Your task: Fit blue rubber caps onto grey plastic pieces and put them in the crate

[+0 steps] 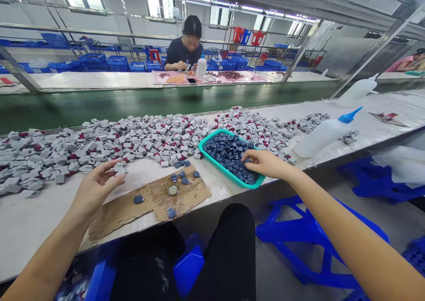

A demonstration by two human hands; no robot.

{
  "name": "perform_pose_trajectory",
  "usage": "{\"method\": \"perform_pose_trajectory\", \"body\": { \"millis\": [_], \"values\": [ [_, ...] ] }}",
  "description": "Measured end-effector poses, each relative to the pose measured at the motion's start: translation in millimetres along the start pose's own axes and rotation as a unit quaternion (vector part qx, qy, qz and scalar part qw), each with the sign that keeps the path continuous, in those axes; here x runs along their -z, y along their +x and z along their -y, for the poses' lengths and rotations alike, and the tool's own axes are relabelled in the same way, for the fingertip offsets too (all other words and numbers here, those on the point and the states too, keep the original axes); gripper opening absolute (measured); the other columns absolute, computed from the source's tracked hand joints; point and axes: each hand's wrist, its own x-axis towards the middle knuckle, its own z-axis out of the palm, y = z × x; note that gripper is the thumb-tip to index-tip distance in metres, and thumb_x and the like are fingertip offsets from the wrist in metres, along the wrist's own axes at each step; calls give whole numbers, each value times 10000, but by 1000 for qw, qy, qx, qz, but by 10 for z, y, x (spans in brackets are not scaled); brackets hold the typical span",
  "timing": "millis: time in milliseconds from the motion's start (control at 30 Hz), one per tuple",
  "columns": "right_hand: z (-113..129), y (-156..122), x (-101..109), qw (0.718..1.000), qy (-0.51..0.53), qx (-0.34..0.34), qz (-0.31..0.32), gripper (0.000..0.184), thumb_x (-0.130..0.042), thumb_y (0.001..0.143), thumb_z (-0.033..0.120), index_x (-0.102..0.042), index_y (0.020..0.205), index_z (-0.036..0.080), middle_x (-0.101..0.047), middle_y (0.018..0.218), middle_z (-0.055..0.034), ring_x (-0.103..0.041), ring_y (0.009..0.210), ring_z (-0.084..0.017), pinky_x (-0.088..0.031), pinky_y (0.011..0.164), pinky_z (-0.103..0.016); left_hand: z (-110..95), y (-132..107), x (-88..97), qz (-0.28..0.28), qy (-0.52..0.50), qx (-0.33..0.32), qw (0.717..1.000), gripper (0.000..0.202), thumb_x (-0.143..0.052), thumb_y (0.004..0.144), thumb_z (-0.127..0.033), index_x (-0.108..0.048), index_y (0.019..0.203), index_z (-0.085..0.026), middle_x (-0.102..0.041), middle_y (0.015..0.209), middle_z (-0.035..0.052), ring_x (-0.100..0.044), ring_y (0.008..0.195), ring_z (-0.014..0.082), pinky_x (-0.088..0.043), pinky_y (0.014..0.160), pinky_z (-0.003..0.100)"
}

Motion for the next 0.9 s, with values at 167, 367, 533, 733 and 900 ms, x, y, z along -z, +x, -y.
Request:
{"method": "perform_pose_trajectory", "body": {
  "millis": [167,367,533,733,900],
  "values": [
    [68,7,16,998,65,-12,-1,234,-462,768,357,-443,942,202,-548,693,9,-609,667,-160,-440,530,-220,-326,-353,88,35,-241,135,960,463,-738,600,-304,-612,1045,-284,-648,1023,25,-597,819,127,-492,512,110],
    [244,62,-13,996,69,-22,-55,163,-465,765,313,-527,879,214,-448,539,44,-508,497,-139,-408,506,-251,-340,-825,51,13,-249,170,953,485,-806,527,-273,-640,983,-257,-664,840,25,-590,664,147,-481,412,151],
    [512,19,-33,988,155,11,15,386,-506,805,421,-472,1140,233,-637,1001,-71,-604,946,-226,-504,692,-285,-174,-998,17,18,-265,209,941,476,-782,586,-279,-609,1027,-242,-653,863,28,-583,701,142,-479,437,155],
    [1044,-46,-253,989,24,143,33,277,-404,884,403,-544,1021,205,-624,680,-15,-598,611,-170,-440,588,-260,-161,-1107,-111,33,-276,220,935,451,-748,624,-273,-585,1041,-224,-636,864,30,-581,708,134,-467,456,161],
    [1456,104,-577,966,-48,249,54,211,-375,902,217,-538,1029,174,-626,933,-50,-582,799,-156,-401,664,-221,-146,-1127,-177,93,-262,209,938,490,-732,648,-293,-557,1102,-236,-634,829,25,-599,755,164,-478,475,186]
  ]
}}
